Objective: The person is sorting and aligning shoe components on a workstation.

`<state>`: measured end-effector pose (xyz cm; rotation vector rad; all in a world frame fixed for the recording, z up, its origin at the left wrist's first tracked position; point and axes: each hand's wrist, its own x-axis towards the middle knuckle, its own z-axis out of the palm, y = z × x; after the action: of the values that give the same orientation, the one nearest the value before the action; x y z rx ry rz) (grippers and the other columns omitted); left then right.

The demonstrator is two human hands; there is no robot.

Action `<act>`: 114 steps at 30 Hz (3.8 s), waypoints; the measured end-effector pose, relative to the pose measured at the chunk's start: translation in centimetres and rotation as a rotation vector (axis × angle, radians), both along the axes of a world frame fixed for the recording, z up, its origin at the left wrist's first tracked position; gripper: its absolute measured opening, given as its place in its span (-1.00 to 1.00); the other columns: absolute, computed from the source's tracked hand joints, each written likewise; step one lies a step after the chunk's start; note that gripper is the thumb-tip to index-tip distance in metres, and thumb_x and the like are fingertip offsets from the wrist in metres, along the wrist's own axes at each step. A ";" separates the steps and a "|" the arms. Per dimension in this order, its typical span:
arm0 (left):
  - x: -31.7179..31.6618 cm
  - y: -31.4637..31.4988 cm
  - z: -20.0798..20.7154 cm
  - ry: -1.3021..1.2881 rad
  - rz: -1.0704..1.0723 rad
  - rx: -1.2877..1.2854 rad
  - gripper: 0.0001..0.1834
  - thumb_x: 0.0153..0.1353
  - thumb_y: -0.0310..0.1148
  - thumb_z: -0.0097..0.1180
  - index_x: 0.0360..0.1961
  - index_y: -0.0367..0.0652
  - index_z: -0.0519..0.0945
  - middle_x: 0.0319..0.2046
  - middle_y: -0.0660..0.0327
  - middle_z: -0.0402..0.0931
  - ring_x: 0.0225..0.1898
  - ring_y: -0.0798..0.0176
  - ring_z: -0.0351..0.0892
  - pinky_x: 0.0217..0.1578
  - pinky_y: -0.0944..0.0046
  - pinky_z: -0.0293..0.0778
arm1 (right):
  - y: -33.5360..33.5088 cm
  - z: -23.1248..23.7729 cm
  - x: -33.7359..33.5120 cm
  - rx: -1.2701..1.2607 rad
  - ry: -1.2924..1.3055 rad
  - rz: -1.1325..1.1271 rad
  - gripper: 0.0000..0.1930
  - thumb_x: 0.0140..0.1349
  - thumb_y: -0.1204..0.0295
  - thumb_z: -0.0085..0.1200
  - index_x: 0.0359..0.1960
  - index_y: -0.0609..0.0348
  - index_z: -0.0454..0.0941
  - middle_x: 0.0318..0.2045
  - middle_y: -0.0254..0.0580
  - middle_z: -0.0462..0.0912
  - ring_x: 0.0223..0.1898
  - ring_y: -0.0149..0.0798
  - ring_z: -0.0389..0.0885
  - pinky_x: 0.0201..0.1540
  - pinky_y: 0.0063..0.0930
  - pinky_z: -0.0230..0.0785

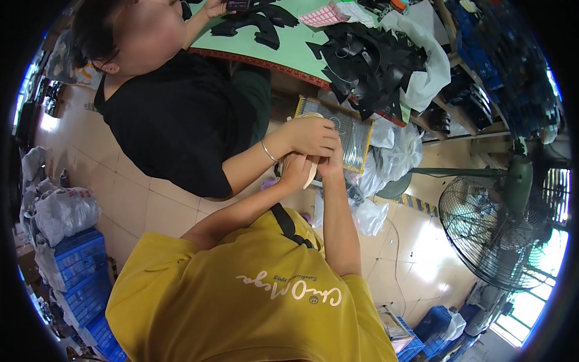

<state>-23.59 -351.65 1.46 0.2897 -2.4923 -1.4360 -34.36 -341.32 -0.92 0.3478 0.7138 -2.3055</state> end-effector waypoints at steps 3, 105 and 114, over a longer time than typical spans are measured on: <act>0.7 -0.3 0.1 0.066 -0.031 -0.046 -0.59 0.31 -0.35 -0.09 0.13 -0.29 0.51 0.08 -0.21 0.49 0.13 -0.29 0.42 0.14 -0.13 0.28 | 0.3 -0.5 -0.1 -0.103 -0.032 0.088 -0.49 0.50 0.01 -0.20 0.16 0.20 0.43 0.06 -0.11 0.61 0.05 -0.16 0.61 0.17 -0.21 0.47; 3.4 24.4 7.0 -0.599 -0.521 0.979 -0.89 0.40 -0.36 0.05 -0.25 -0.12 0.57 -0.45 0.41 0.50 -0.46 0.54 0.44 -0.44 0.46 0.36 | 24.7 9.9 21.7 0.586 0.104 -0.941 -0.66 0.34 0.52 0.07 0.14 0.28 0.49 -0.09 -0.28 0.63 -0.12 -0.47 0.57 -0.08 -0.52 0.42; 2.9 32.4 5.9 -0.819 -0.752 0.969 -0.90 0.40 -0.39 0.01 -0.22 -0.12 0.55 -0.41 0.38 0.53 -0.40 0.49 0.51 -0.35 0.45 0.43 | 30.5 9.6 24.3 0.616 -0.035 -1.220 -0.69 0.38 0.48 0.04 0.13 0.27 0.51 -0.13 -0.30 0.63 -0.19 -0.47 0.59 -0.20 -0.54 0.47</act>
<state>-20.69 -319.22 7.40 0.0886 -2.2377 -3.3767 -10.09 -310.86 8.70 1.4170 1.4699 -3.0640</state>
